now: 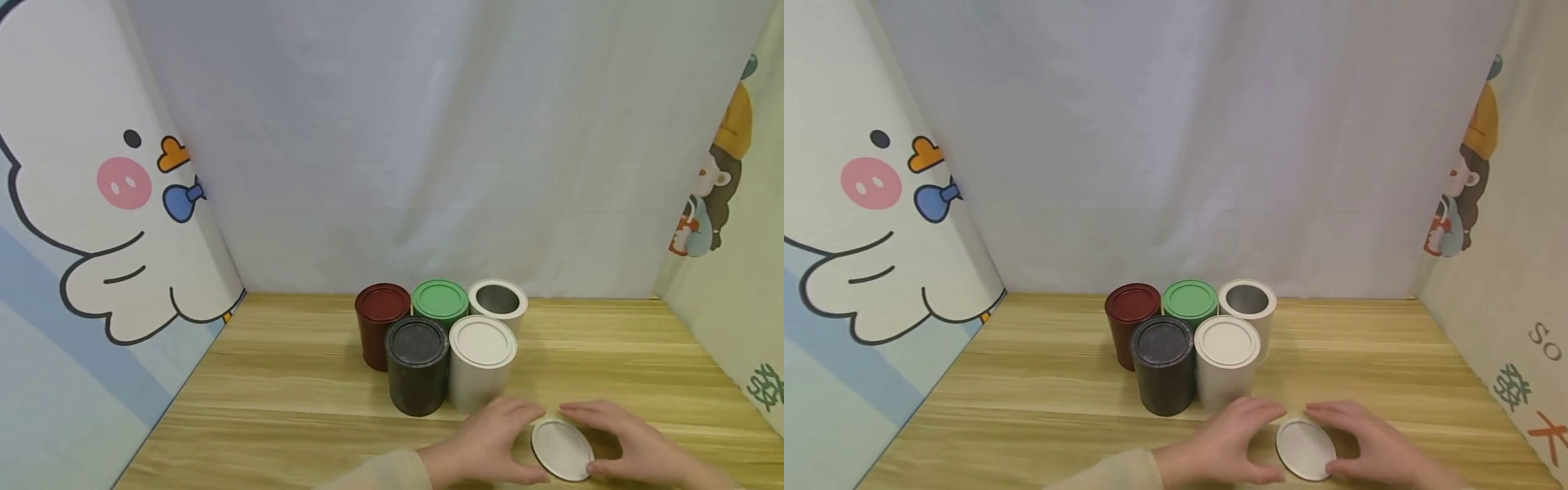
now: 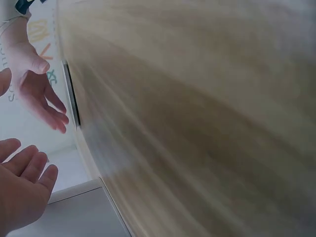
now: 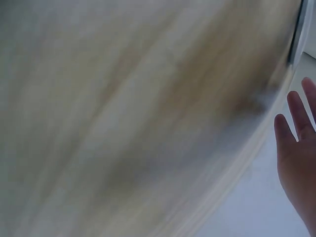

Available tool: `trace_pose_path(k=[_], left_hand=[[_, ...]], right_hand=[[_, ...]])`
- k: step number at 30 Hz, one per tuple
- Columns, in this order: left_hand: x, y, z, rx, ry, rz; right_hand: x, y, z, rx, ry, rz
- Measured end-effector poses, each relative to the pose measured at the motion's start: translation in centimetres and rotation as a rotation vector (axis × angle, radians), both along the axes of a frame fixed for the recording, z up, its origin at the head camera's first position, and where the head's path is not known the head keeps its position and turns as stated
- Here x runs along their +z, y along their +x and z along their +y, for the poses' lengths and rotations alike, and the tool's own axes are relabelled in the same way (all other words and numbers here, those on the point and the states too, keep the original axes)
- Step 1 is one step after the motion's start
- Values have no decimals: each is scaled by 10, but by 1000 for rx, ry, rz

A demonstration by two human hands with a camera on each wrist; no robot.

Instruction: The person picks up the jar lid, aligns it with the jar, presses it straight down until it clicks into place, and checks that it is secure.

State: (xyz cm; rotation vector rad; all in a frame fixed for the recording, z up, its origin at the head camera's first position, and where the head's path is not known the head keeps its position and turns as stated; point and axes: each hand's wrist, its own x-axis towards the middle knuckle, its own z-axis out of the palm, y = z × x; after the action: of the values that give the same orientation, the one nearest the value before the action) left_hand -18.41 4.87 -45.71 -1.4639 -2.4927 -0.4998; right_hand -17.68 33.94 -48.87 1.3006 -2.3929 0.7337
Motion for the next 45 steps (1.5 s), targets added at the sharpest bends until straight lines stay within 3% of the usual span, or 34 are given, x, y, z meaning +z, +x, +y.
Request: trace_pose_path(k=[14,19,34,45], left_hand=[[-2,-9,12,23,-44,-21],[-6,-11,16,33,-61,-65],[-24,-18,22,-13,-51,-55],[-25,-21,20,-16,-83,-84]], right_hand=[[-11,1,7,-31,-23,-53],[-10,0,8,0,0,-51],[-8,-1,5,6,36,-58],[-11,-2,5,20,34,-54]])
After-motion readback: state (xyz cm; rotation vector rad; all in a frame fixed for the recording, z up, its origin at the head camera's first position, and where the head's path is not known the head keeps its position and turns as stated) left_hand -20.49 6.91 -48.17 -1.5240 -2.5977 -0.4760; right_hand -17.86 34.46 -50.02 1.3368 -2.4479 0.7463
